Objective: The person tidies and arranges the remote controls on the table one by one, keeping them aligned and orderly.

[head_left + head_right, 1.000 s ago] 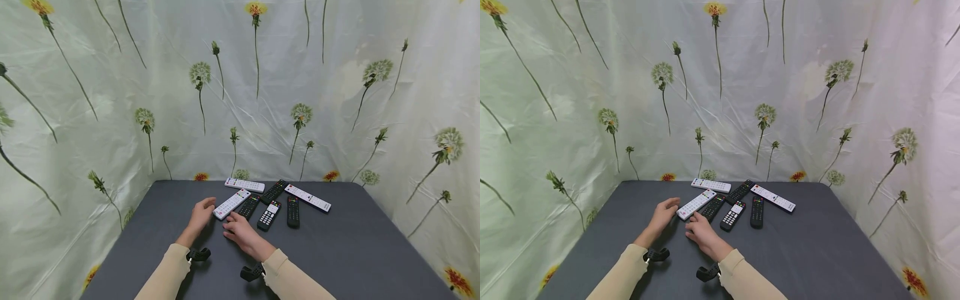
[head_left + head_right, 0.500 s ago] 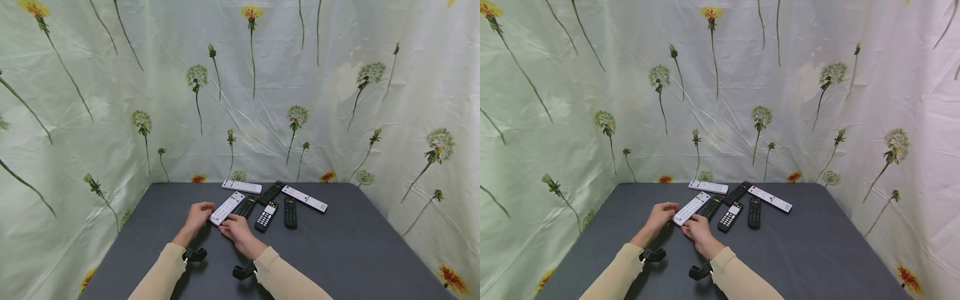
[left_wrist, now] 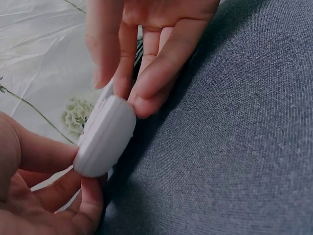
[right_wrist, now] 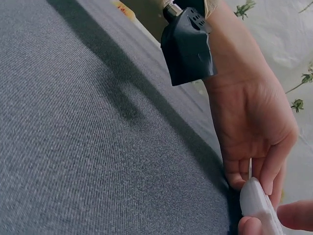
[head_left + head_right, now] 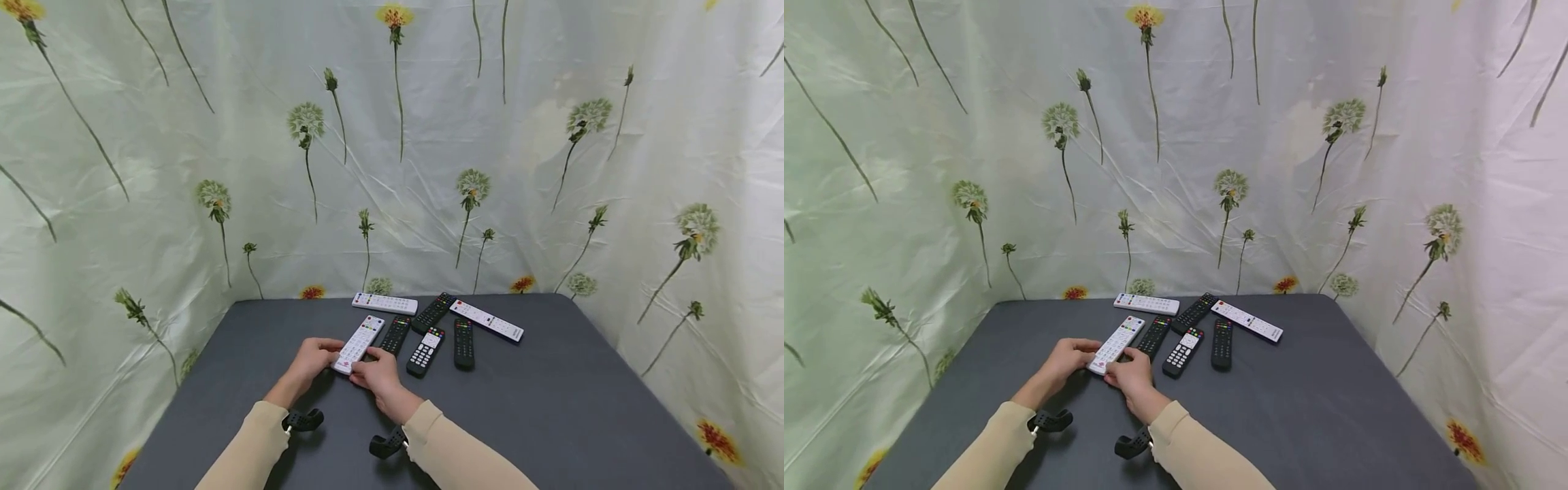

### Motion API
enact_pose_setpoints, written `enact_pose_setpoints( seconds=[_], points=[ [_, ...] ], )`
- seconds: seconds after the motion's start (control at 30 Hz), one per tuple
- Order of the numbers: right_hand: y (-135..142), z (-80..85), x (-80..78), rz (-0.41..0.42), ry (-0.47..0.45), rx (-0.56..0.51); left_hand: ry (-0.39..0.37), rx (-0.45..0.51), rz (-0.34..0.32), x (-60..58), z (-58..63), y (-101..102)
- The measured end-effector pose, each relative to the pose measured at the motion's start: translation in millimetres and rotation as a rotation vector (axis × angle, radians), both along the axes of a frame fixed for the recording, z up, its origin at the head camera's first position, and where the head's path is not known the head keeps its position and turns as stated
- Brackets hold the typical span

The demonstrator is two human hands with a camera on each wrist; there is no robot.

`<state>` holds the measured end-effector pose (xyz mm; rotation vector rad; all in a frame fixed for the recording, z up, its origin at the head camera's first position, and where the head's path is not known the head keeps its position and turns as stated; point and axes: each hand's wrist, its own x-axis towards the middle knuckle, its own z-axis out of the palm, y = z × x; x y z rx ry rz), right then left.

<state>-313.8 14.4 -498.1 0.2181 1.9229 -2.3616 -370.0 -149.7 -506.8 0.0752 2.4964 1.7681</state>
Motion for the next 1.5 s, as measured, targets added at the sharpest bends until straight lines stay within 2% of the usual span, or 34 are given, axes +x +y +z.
enact_pose_setpoints(
  seconds=[0.2,0.43,0.6,0.87,1.07,1.27,1.37,1.5],
  points=[
    [9,3.5,-1.6,-0.016,0.026,0.112,-0.042,0.090,-0.086,-2.5,2.2,4],
    [14,3.3,-1.3,0.054,0.064,0.131,-0.108,0.214,-0.079,6.0,1.2,4],
    [18,6.3,0.0,0.132,0.115,0.144,-0.137,0.259,-0.072,14.6,2.2,1],
    [17,15.7,4.1,0.202,0.149,0.231,-0.117,0.271,-0.076,28.6,10.9,-6],
    [9,20.9,11.3,0.248,0.172,0.303,-0.121,0.224,-0.091,41.8,17.4,-19],
    [0,23.2,15.6,0.317,0.178,0.267,-0.105,0.172,-0.115,56.6,24.6,-33],
    [-7,25.1,16.9,0.349,0.183,0.236,-0.118,0.178,-0.094,61.4,31.8,-39],
    [-17,25.8,20.1,0.380,0.165,0.204,-0.148,0.175,-0.024,65.9,39.9,-47]
  ],
)
